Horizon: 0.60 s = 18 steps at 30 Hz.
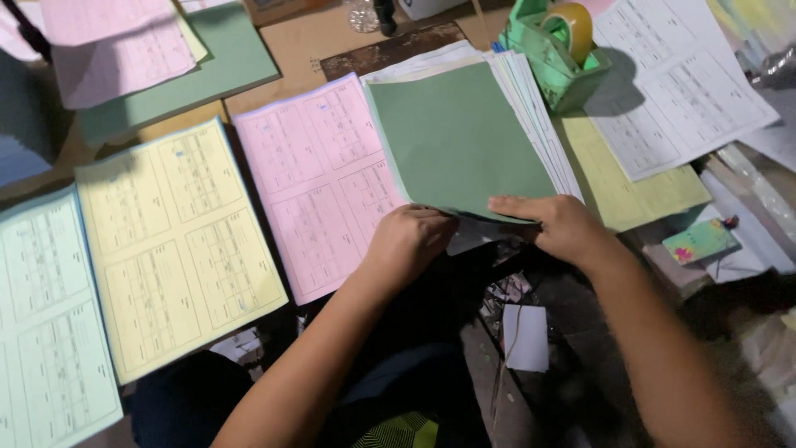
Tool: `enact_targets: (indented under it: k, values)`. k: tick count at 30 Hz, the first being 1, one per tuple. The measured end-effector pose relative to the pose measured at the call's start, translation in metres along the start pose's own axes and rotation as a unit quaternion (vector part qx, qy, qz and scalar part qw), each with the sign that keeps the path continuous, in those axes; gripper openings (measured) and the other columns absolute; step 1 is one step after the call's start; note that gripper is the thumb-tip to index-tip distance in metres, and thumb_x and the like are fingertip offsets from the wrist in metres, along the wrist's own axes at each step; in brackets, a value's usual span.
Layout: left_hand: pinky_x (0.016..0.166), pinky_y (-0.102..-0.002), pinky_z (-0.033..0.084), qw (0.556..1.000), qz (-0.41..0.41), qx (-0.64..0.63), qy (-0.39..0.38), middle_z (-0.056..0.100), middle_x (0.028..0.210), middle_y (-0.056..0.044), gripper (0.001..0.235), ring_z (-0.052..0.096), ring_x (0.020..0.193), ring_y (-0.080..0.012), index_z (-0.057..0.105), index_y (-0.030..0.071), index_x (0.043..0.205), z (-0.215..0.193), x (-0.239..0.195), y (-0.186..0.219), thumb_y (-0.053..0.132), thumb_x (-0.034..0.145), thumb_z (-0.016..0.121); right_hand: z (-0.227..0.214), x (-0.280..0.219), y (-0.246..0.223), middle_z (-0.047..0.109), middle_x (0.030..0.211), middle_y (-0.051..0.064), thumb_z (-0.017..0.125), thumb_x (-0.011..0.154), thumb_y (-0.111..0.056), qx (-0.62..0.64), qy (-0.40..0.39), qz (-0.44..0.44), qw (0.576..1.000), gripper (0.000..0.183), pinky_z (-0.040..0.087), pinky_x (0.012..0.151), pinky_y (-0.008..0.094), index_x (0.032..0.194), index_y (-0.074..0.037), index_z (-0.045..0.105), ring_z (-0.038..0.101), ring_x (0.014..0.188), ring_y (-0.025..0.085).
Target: Manually collating different colored paper sheets into organized document sets at a high pace.
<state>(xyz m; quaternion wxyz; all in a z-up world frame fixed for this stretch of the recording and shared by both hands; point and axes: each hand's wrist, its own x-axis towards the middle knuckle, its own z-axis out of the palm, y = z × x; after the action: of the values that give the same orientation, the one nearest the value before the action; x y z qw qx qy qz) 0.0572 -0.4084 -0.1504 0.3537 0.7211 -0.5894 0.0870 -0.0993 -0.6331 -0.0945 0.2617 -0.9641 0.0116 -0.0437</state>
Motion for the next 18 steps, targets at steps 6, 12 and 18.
enact_targets:
  k: [6, 12, 18]
  values:
    - [0.070, -0.046, 0.058, 0.995, -0.078, -0.061, -0.008, 0.068, 0.075, -0.003, 0.009, 0.072, 0.081, -0.0312, 0.060, 0.019, 0.083, 0.002, -0.007, 0.011, 0.023, 0.086, 0.066, 0.022, 0.000, 0.015, 0.074, 0.127, -0.002, 0.070, 0.090, -0.015, -0.001, 0.067, -0.024, 0.997, 0.042, 0.055, 0.102, 0.040, 0.130, -0.029, 0.073, 0.066, 0.121, 0.022]
    - [0.082, -0.047, 0.059, 0.967, -0.206, -0.147, -0.004, 0.077, 0.090, 0.003, 0.014, 0.075, 0.093, -0.0303, 0.061, 0.028, 0.103, -0.011, 0.005, 0.027, 0.028, 0.090, 0.067, 0.042, -0.006, 0.035, 0.074, 0.127, 0.000, 0.074, 0.089, -0.024, -0.047, 0.129, -0.059, 0.989, 0.045, 0.056, 0.102, 0.036, 0.134, -0.026, 0.070, 0.067, 0.120, 0.020]
    - [0.087, -0.045, 0.059, 0.955, -0.235, -0.169, 0.057, 0.078, 0.098, 0.006, 0.022, 0.075, 0.100, -0.0235, 0.059, 0.029, 0.108, 0.002, 0.004, 0.026, 0.031, 0.089, 0.071, 0.044, -0.007, 0.044, 0.077, 0.115, 0.008, 0.074, 0.089, -0.044, -0.058, 0.137, -0.050, 0.988, 0.047, 0.059, 0.092, 0.043, 0.127, -0.016, 0.073, 0.072, 0.107, 0.030]
